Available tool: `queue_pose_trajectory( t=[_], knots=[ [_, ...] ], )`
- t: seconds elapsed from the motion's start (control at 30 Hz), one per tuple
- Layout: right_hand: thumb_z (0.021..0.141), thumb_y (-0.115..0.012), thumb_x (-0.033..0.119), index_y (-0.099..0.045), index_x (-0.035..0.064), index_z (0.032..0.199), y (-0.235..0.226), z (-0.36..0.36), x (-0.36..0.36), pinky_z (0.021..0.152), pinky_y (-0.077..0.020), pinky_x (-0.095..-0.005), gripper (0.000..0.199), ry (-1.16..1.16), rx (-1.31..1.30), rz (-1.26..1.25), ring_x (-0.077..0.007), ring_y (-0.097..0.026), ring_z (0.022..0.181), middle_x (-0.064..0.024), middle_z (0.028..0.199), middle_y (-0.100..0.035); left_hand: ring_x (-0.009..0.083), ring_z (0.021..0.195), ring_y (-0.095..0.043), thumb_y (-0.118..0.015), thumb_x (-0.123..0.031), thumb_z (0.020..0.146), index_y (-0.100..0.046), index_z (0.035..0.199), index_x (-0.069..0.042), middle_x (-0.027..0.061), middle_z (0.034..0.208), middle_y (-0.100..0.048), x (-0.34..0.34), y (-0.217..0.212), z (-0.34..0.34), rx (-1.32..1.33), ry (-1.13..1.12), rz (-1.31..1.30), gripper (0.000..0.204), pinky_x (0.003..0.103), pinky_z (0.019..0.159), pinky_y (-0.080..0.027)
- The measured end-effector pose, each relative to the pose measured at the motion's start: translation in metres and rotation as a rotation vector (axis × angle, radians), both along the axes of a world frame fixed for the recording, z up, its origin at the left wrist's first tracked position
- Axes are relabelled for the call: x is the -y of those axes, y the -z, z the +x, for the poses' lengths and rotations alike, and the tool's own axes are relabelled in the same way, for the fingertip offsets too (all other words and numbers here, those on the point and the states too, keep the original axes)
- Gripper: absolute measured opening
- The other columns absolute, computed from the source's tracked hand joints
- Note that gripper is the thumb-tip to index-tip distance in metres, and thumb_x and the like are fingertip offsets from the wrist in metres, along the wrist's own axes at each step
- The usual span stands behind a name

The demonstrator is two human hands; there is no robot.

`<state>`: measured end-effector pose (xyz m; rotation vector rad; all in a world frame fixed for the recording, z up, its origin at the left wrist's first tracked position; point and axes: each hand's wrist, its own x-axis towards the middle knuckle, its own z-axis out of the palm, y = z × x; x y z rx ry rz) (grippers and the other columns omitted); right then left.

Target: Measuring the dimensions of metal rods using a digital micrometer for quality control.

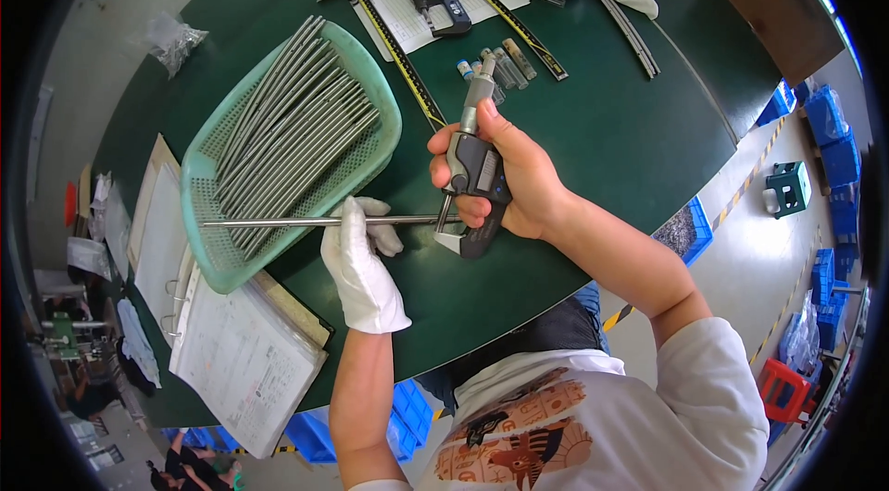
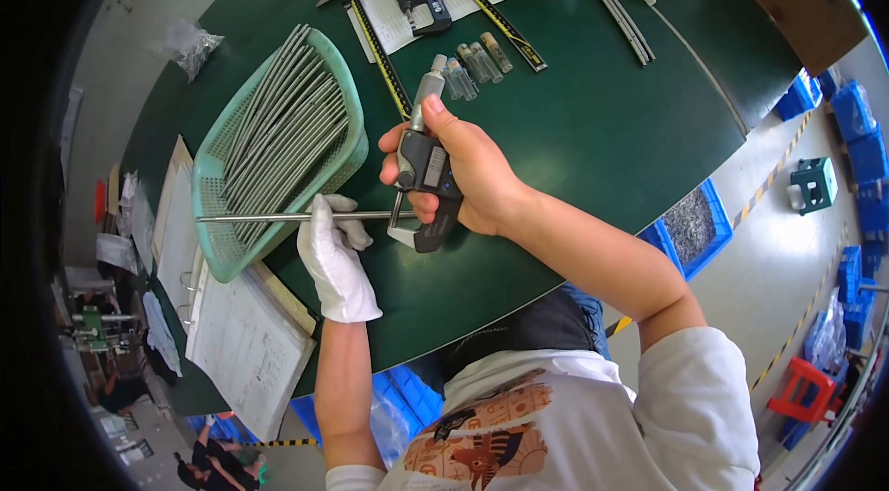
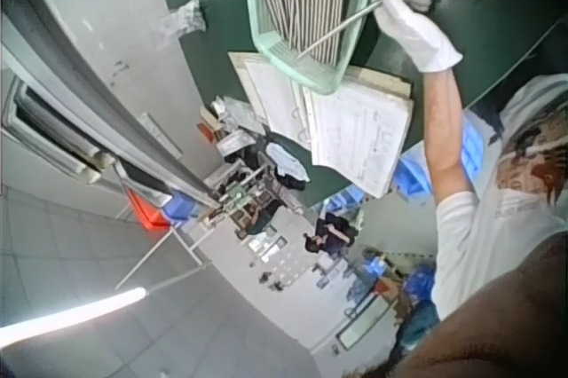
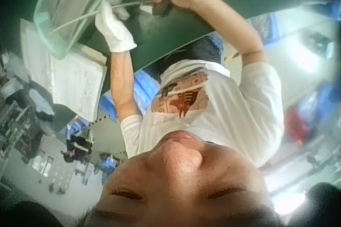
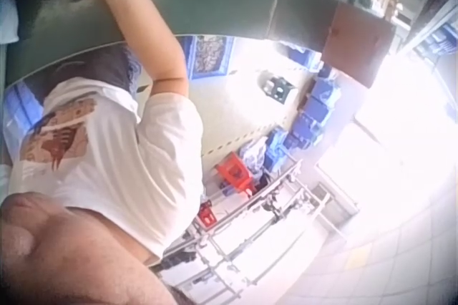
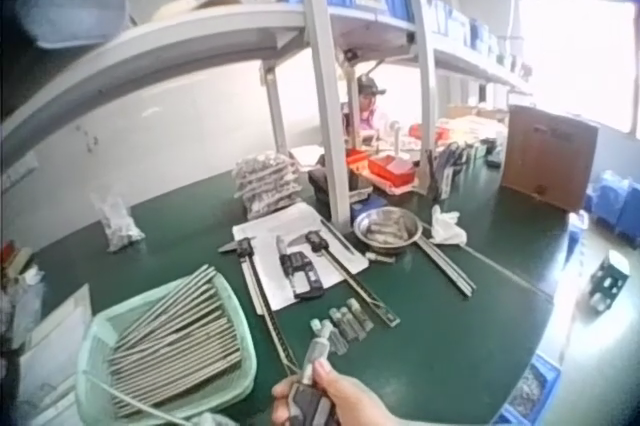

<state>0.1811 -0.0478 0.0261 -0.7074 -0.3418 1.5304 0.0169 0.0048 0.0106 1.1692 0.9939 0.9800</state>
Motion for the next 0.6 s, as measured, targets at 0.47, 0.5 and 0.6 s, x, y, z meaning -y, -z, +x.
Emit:
queue_pose_trajectory(
  t=[0.47,0.5,0.6],
  knots=[
    [0.088,-0.024,0.044,-0.051,-0.0024,0.1,-0.0023,0.0017,0.0004,0.039,-0.0382,-0.0234,0.055,-0.033,0.022,0.017,-0.0128,-0.046,0.04,-0.0107,0.074,-0.057,0.0078,0.046,-0.04,-0.044,-0.035,0.088,-0.054,0.076,-0.001,0.0015,0.05,-0.043,0.0001,0.0001,0.0005,-0.011,-0.014,0.03,0.038,0.021,0.046,-0.028],
    [0.088,-0.025,0.045,-0.051,-0.0023,0.099,-0.0023,0.0018,0.0005,0.039,-0.0382,-0.0234,0.055,-0.023,0.021,-0.007,-0.0127,-0.046,0.04,-0.0107,0.074,-0.057,0.0078,0.047,-0.04,-0.044,-0.035,0.088,-0.054,0.076,0.0,0.0016,0.05,-0.043,0.0002,-0.0001,0.0007,-0.001,-0.006,0.012,0.038,0.021,0.046,-0.028],
    [0.088,-0.027,0.045,-0.051,-0.0024,0.1,-0.0015,0.002,0.0007,0.039,-0.038,-0.0232,0.054,-0.013,0.052,-0.018,-0.0124,-0.046,0.04,-0.0107,0.075,-0.057,0.008,0.046,-0.04,-0.043,-0.035,0.088,-0.054,0.076,0.0,0.0016,0.05,-0.043,0.0008,-0.0008,0.0008,-0.016,-0.011,-0.004,0.038,0.021,0.046,-0.028]
  ],
)
